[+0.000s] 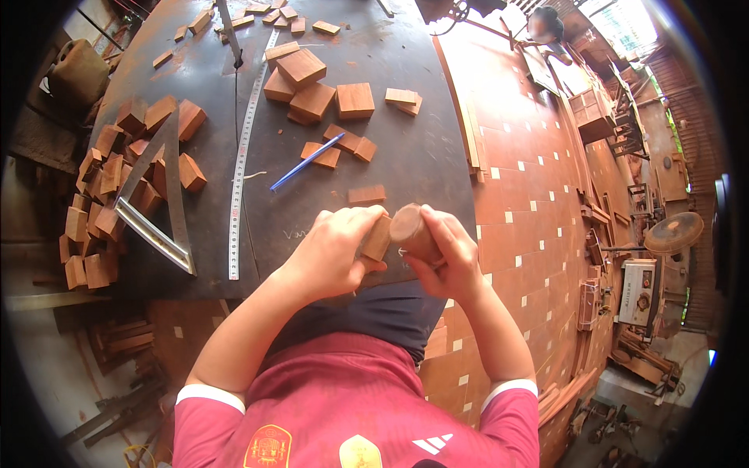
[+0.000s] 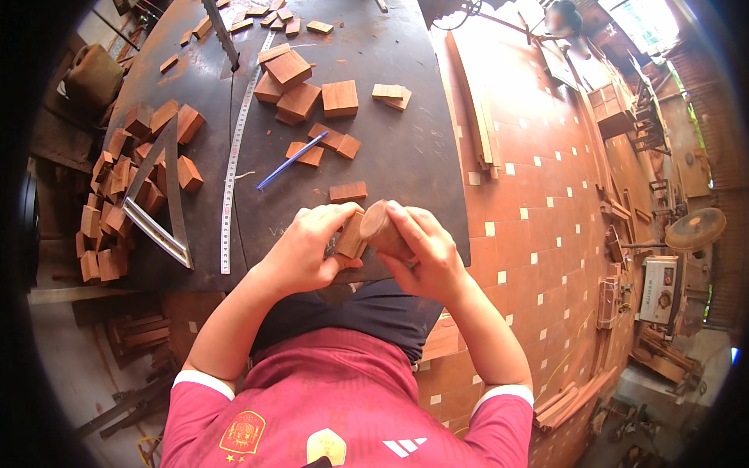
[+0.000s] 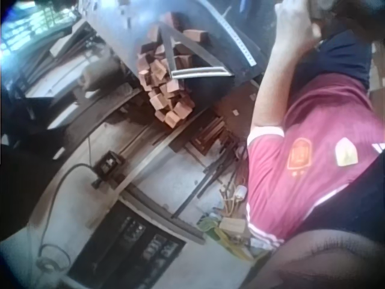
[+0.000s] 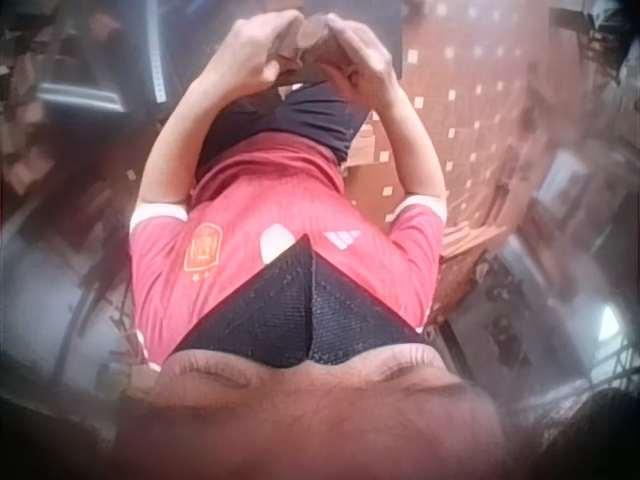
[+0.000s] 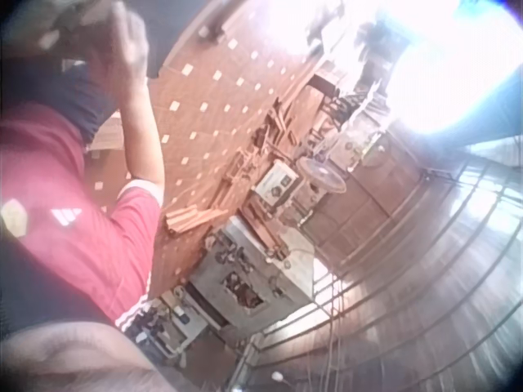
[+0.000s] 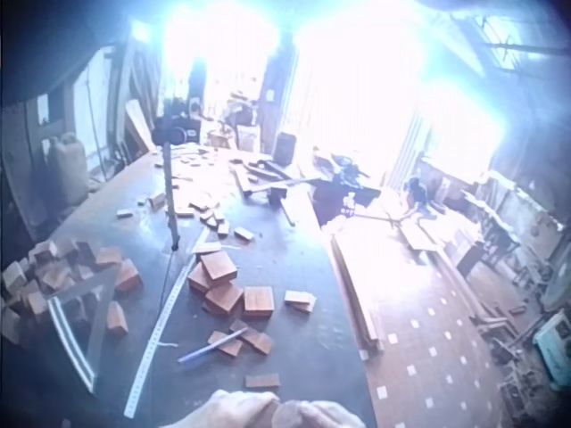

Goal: The person smooths small rectangular wooden blocks by rubbing them against a cylindrical sanding block. They handle the blocks one at a time, rotating them to sand different faces, and place the finished pieces back on the workbench.

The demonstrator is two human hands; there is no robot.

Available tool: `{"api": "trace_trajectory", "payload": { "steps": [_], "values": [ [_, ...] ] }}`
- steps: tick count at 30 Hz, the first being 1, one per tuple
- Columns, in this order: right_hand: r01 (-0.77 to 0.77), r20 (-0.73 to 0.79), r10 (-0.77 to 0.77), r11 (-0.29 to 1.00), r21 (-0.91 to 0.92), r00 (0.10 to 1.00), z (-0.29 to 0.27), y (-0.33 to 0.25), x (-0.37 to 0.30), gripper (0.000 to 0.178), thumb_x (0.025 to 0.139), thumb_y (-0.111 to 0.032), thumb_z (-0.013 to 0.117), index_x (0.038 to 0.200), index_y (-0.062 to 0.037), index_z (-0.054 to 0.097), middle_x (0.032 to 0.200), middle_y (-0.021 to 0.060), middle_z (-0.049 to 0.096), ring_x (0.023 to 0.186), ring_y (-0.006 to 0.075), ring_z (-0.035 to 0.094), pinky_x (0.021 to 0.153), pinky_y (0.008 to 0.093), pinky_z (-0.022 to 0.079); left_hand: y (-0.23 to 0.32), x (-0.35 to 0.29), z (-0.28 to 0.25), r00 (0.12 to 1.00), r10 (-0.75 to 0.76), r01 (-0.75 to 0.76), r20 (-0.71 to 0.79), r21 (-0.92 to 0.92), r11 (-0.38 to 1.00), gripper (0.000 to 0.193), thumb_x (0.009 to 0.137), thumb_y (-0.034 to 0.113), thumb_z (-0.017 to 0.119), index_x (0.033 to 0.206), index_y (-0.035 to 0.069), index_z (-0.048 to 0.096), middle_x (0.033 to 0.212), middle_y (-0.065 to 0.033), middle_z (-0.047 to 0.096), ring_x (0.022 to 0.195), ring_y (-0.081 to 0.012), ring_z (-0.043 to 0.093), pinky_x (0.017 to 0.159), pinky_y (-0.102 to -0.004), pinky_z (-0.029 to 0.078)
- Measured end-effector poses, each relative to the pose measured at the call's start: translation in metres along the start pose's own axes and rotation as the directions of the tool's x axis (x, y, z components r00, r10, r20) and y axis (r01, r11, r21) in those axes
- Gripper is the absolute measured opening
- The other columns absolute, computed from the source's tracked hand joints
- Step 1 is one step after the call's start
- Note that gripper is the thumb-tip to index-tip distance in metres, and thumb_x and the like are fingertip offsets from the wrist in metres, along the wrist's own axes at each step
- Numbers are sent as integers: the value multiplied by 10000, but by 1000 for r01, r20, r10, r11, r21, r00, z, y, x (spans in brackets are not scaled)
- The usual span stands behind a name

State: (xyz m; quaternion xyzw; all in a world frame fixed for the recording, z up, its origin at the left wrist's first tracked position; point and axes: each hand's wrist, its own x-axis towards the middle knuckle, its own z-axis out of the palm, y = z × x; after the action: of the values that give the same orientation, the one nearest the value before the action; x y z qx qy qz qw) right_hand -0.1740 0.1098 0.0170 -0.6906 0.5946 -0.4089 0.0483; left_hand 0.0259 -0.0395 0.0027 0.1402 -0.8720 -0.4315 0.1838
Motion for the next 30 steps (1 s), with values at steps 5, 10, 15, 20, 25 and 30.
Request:
{"api": "trace_trajectory", "payload": {
  "steps": [5, 10, 15, 20, 25, 30],
  "values": [
    [70, 47, -78, 986, 152, 996, 13, -18, -19, 711, 785, -50, 871, 1432, 27, 586, 1187, 257, 678, 1051, 434, 698, 912, 471, 599, -6, -2, 4, 998, 46, -45, -33, 41, 998, 698, 759, 162, 921, 1357, -11, 605, 1268, -222, 700, 1208, -427, 653, 1012, -485, 498],
    [90, -65, -88, 996, 19, 994, 14, 3, -14, 763, 774, -26, 863, 1471, 26, 556, 1185, 242, 680, 1052, 419, 703, 902, 458, 596, -2, 1, 0, 1000, 15, -15, 6, 4, 1000, 693, 759, 147, 919, 1358, -9, 606, 1261, -216, 705, 1213, -421, 654, 1021, -470, 490],
    [59, -24, -58, 997, 45, 998, 12, 0, -14, 722, 785, -35, 866, 1442, 31, 573, 1193, 255, 684, 1052, 434, 702, 897, 478, 601, 0, 2, -2, 1000, 29, -29, 10, -25, 999, 676, 759, 149, 917, 1341, -13, 613, 1244, -221, 708, 1205, -429, 657, 1016, -470, 498],
    [60, 0, -61, 986, 156, 998, 20, -21, -24, 714, 791, -51, 869, 1440, 26, 583, 1201, 281, 677, 1060, 451, 698, 902, 478, 601, -3, 0, 3, 999, 32, -32, -6, -6, 999, 671, 747, 114, 898, 1341, -16, 612, 1250, -219, 708, 1204, -424, 659, 1014, -472, 502],
    [11, -56, -10, 1000, 18, 998, 11, -7, -14, 727, 768, -19, 868, 1435, 33, 586, 1200, 277, 677, 1055, 446, 700, 892, 469, 602, 2, 3, 0, 1000, 18, -18, 0, -23, 1000, 648, 713, -12, 790, 1335, -26, 609, 1257, -227, 706, 1195, -432, 663, 1004, -485, 515],
    [48, -54, -44, 997, 67, 998, 15, -10, -20, 727, 792, -35, 857, 1457, 37, 574, 1179, 265, 683, 1058, 431, 704, 919, 478, 590, 2, 2, -1, 999, 38, -38, 6, -10, 999, 615, 743, 12, 801, 1328, -29, 615, 1257, -239, 703, 1190, -435, 666, 998, -488, 520]
  ]
}}
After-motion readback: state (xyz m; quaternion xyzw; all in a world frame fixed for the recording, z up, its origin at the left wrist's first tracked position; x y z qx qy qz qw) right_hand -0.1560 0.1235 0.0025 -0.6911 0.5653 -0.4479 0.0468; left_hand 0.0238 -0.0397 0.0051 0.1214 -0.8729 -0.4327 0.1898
